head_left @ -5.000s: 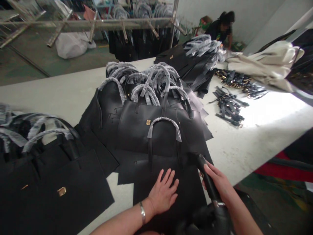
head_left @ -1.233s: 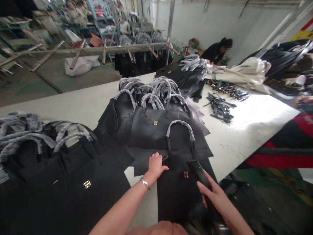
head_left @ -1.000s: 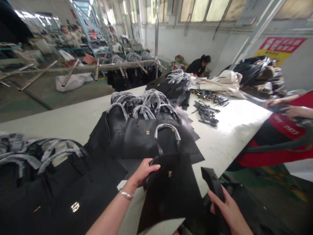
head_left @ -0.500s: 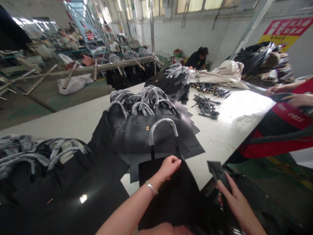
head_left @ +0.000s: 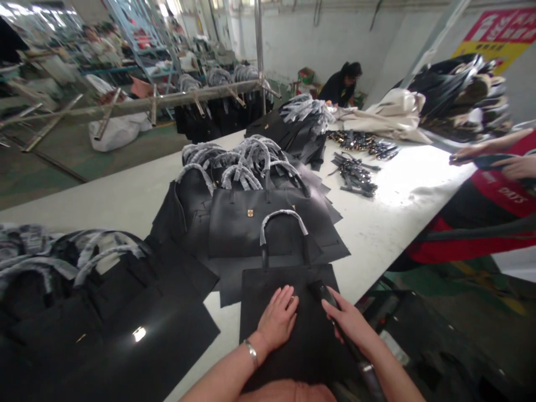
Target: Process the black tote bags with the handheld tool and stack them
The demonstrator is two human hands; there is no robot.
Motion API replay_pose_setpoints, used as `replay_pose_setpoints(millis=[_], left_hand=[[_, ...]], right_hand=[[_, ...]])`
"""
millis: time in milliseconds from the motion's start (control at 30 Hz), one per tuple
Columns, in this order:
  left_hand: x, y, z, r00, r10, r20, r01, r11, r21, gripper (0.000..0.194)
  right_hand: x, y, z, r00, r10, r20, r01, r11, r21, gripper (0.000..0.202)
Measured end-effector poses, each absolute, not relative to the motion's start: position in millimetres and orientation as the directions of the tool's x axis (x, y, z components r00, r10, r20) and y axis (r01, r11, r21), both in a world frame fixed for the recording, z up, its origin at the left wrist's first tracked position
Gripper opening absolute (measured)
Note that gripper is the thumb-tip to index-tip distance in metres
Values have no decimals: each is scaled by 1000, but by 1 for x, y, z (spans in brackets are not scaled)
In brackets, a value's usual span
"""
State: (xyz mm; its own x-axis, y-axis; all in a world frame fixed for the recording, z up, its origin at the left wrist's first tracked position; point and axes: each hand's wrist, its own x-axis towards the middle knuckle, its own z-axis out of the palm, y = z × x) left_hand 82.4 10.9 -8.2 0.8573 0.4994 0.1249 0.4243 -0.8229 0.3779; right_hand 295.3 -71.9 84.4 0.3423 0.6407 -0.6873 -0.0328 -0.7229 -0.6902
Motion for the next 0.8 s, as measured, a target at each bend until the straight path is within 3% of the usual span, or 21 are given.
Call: replay_pose_setpoints(millis=[367, 633, 800], left_hand=[[85, 12, -9, 862, 488, 138, 419, -838, 350, 43], [85, 9, -11, 844, 510, 168, 439, -835, 331, 41], [81, 8, -13, 901, 380, 210, 310, -901, 305, 31]], right_hand=[[292, -58, 88, 352, 634, -688, 2, -736, -677, 73], [299, -29, 98, 597, 692, -406, 114, -574, -811, 74], [279, -41, 102, 331, 760, -559, 231, -640, -733, 79]])
